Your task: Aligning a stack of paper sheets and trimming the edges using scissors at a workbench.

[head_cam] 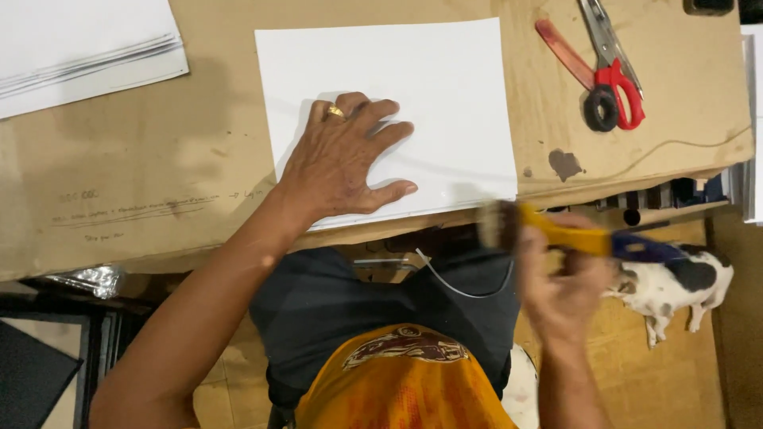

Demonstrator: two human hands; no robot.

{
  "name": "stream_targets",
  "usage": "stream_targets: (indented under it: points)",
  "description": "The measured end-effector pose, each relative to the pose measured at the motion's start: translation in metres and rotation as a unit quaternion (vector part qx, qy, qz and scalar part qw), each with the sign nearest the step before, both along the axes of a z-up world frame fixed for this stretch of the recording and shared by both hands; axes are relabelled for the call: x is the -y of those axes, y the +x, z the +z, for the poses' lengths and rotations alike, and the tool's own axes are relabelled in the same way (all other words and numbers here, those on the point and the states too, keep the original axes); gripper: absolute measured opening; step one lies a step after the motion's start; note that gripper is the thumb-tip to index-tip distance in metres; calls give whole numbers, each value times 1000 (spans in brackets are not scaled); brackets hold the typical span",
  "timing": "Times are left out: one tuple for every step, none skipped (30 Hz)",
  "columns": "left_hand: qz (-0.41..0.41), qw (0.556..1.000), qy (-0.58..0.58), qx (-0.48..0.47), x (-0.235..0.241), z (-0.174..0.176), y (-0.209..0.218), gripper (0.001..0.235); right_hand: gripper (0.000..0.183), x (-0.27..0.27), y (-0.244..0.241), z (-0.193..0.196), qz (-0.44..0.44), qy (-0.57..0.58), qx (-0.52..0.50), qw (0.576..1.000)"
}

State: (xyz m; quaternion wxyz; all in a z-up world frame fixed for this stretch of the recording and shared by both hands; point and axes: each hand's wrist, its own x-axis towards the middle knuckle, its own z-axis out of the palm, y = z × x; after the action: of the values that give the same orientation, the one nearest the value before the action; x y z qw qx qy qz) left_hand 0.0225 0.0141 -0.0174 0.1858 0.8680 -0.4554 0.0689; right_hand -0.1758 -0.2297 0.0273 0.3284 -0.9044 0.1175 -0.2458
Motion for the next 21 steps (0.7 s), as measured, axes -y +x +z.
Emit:
stream_targets:
  points:
    - [4, 1000, -5, -1, 1, 2, 0, 68, 19, -19, 3, 1, 49, 11, 6, 999]
    - [8, 1000, -11, -1, 2, 4, 0, 65, 17, -37, 7, 3, 97, 21, 13, 995]
    - [-1, 1000, -13, 1, 2, 3, -1, 65, 17, -49, 12, 2, 89, 19, 15, 996]
    - [0, 1000, -25, 9, 2, 3, -1, 60, 17, -61, 19, 2, 117, 46, 11, 992]
    - [3, 999, -36, 16, 1, 2, -1, 56, 17, -72, 26, 2, 145, 73, 6, 987]
    - [-4, 999, -38, 17, 4, 3, -1, 56, 17, -67, 30, 1, 139, 71, 8, 988]
    - [1, 999, -40, 28, 4, 4, -1, 54, 16, -62, 34, 1, 151, 51, 11, 987]
    - [5, 998, -41, 39, 2, 5, -1, 52, 15, -60, 39, -1, 163, 31, 15, 986]
    - [7, 998, -42, 39, 3, 5, -1, 52, 15, -42, 34, -6, 165, 30, 14, 986]
    - [7, 999, -41, 31, 3, 5, 0, 52, 16, -26, 30, -12, 91, 12, -24, 996]
    - [8, 999, -40, 22, 2, 4, -1, 52, 17, -9, 25, -18, 17, -7, -65, 998]
    - [10, 999, -40, 19, 2, 4, 0, 52, 17, 5, 24, -16, 19, -7, -67, 998]
    - [8, 999, -41, 19, 2, 3, 1, 52, 16, 18, 22, -14, 5, -5, -57, 998]
    - [5, 999, -42, 20, 2, 2, 1, 52, 16, 32, 19, -11, -8, -4, -47, 999]
    - [6, 999, -44, 21, 2, 1, 4, 52, 16, 37, 15, -9, -8, -5, -46, 999]
    - [-3, 999, -38, 14, 2, 1, 6, 52, 13, 42, 11, -8, -4, -22, 1, 1000]
    - [-10, 999, -30, 5, 0, 0, 7, 52, 12, 46, 6, -6, 2, -36, 46, 998]
    - [-7, 1000, -29, 4, 0, 0, 10, 52, 12, 39, 7, 0, 5, -35, 45, 998]
    - [-27, 999, -27, -4, -2, 0, 14, 47, 11, 30, 8, 4, 17, -75, 59, 995]
    - [-47, 999, -25, -12, -5, 1, 17, 43, 10, 21, 9, 9, 30, -115, 73, 990]
    - [-35, 999, -15, -11, -4, -4, 21, 43, 10, 17, 9, 4, 41, -105, 75, 991]
